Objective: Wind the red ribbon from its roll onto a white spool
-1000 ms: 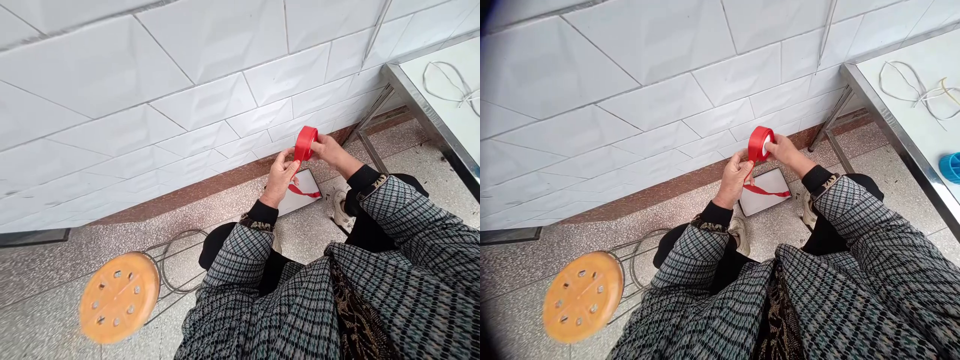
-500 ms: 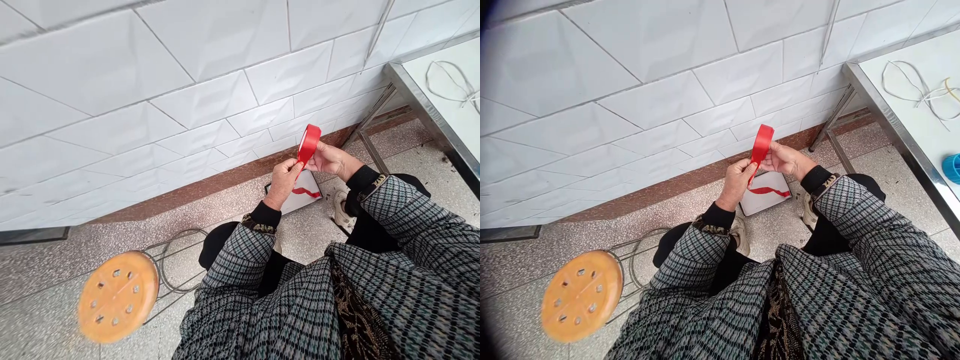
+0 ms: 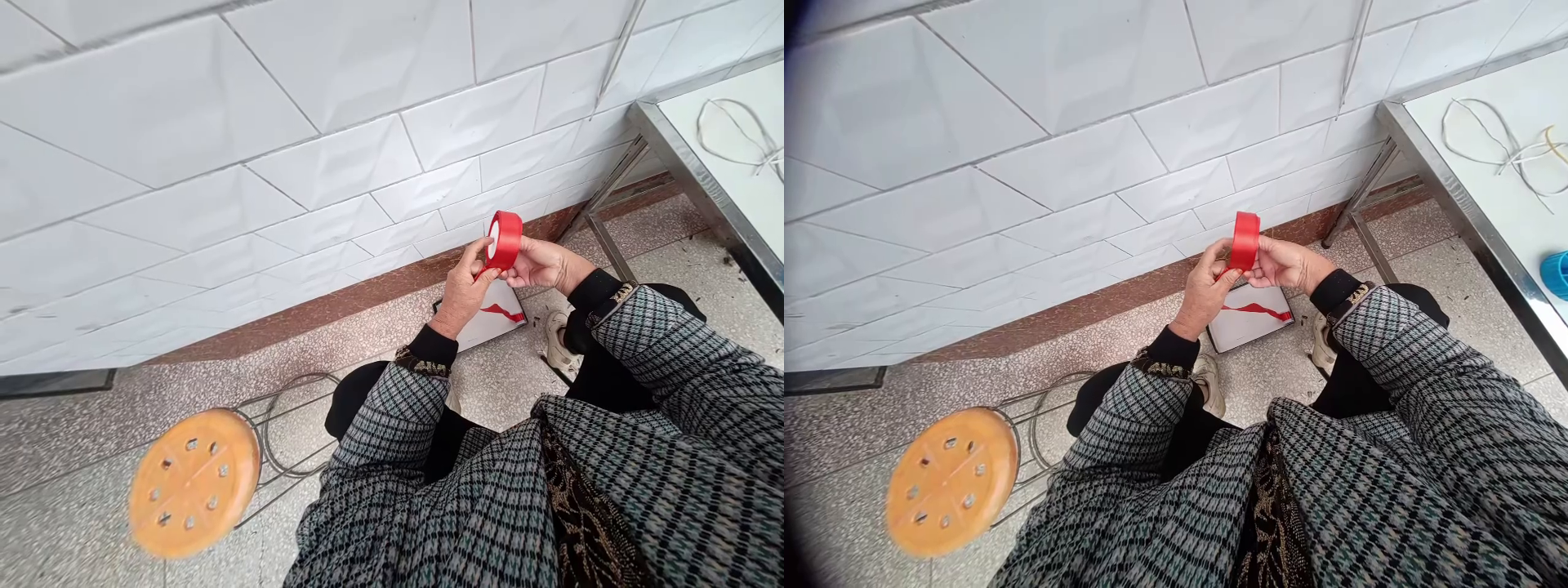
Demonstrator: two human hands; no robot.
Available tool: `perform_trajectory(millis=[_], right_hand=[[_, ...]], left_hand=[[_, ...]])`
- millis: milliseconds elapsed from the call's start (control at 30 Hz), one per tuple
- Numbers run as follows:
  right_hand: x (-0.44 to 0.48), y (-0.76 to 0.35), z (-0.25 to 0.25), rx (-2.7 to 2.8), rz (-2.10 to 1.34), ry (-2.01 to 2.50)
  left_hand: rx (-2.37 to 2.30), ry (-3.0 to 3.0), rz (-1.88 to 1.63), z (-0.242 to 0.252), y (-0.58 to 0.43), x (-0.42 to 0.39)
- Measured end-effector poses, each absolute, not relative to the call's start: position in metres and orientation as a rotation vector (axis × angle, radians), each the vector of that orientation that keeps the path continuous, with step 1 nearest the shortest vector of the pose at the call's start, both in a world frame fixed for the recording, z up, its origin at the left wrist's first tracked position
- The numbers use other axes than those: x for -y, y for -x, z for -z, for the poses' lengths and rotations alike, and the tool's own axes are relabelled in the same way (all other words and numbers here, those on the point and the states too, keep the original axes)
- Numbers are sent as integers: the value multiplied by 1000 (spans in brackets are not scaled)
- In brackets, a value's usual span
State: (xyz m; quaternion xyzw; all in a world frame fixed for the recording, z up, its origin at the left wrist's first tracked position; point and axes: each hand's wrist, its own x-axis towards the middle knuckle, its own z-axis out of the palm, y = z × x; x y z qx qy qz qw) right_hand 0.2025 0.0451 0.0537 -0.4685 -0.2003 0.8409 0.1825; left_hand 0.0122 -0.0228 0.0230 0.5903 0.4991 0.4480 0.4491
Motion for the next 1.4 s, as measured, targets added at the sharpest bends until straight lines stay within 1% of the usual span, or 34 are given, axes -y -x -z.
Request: perform_trajectory(millis=[200, 333, 400, 567, 633, 733, 833, 1033, 1200, 1400], right_hand=[[-44, -203, -55, 588, -2404, 1320], [-42, -203, -57, 699, -2379, 1311], [-41, -204, -58, 827, -2294, 1314], [-44, -207, -55, 1259, -1874, 1246], [-44, -207, -52, 1359, -1760, 1239], [-44, -202, -46, 1398, -1661, 1290], [-46, -197, -43, 1245, -1610, 1389], [-55, -196, -48, 766, -1676, 1535], [-48, -190, -51, 517, -1971, 1417], [-42, -189, -51, 437, -2238, 1297]], left_hand=[[-1158, -1433, -1076, -14, -7, 17], [-1083, -1391, -1064, -5, -6, 14], [-1050, -1345, -1074, -5, -7, 13], [-1000, -1227, -1085, -15, -4, 16], [-972, -1197, -1050, -19, -1, 17], [-987, -1156, -1008, -19, -1, 19], [-1069, -1101, -1081, -15, -8, 19], [-1227, -1117, -1156, -16, -23, 25], [-1247, -1239, -1147, -26, -22, 27], [-1377, -1338, -1056, -38, -22, 26]])
